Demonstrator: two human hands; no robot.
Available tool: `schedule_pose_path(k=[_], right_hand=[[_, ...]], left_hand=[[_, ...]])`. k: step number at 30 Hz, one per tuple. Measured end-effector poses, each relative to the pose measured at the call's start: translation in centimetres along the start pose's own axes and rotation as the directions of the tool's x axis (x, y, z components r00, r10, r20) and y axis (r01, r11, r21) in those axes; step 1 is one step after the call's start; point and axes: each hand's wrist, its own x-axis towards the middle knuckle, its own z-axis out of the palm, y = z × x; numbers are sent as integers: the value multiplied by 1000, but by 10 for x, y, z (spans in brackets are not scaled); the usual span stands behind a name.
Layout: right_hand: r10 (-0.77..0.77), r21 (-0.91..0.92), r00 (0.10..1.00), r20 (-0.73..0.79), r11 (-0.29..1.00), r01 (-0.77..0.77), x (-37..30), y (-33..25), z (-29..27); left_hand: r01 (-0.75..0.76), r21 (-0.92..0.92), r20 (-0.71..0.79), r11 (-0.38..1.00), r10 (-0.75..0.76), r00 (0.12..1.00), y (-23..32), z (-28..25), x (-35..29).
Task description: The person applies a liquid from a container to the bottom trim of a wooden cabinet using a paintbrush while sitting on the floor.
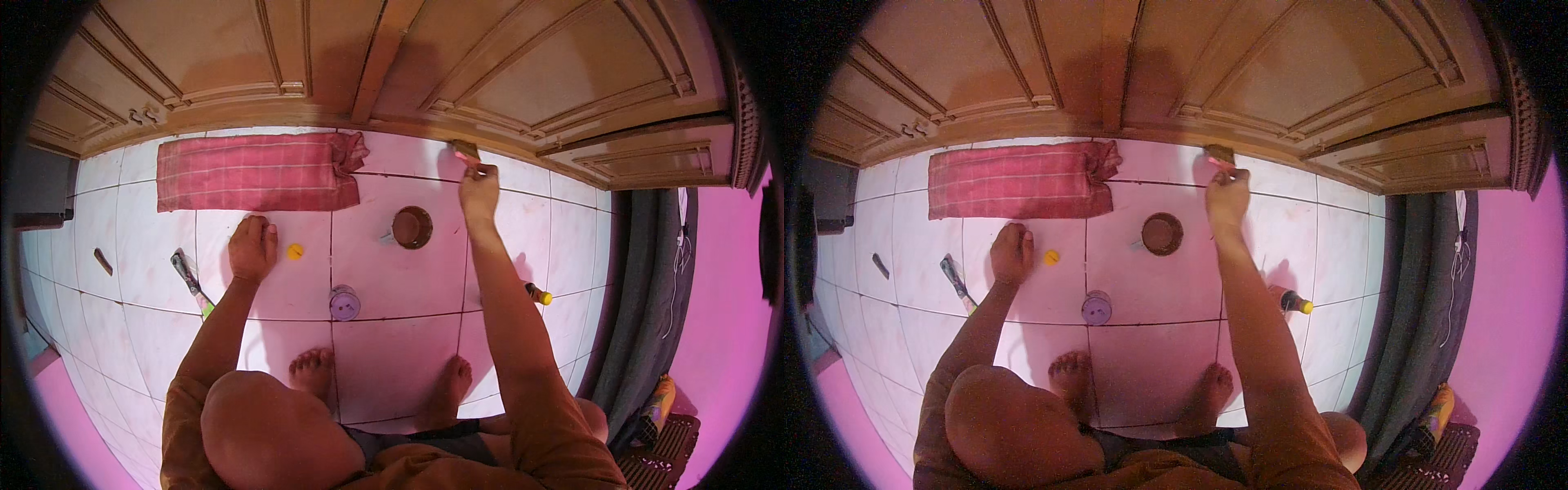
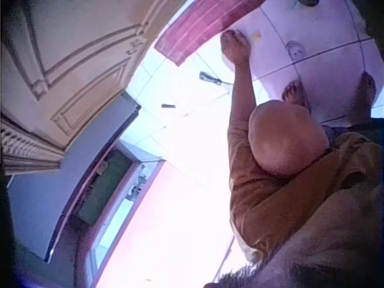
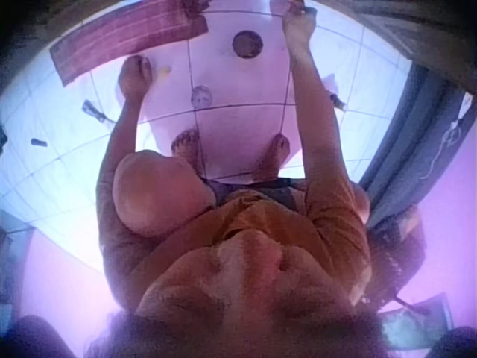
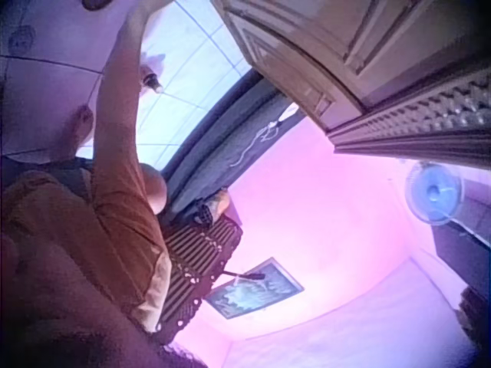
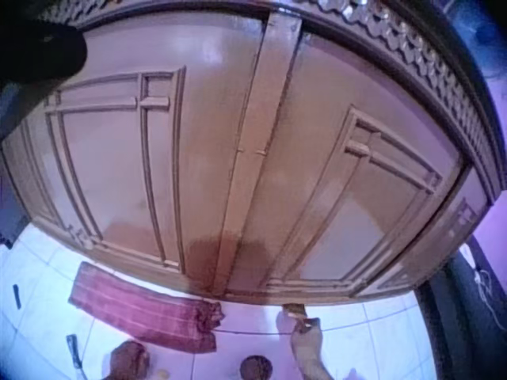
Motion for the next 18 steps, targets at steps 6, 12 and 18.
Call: schedule_pose_path(k=[6, 12, 18], right_hand=[[-148, 147, 965, 217, 982, 118, -44, -60, 45], [-208, 198, 935, 287, 968, 154, -48, -66, 49], [4, 43, 999, 38, 999, -5, -2, -8, 15]], left_hand=[[-19, -8, -15, 1000, 19, 1000, -5, -1, -2], [-1, -29, -3, 1000, 1, 1000, -4, -3, -3], [-39, -25, -31, 999, 38, 999, -2, -3, -1]])
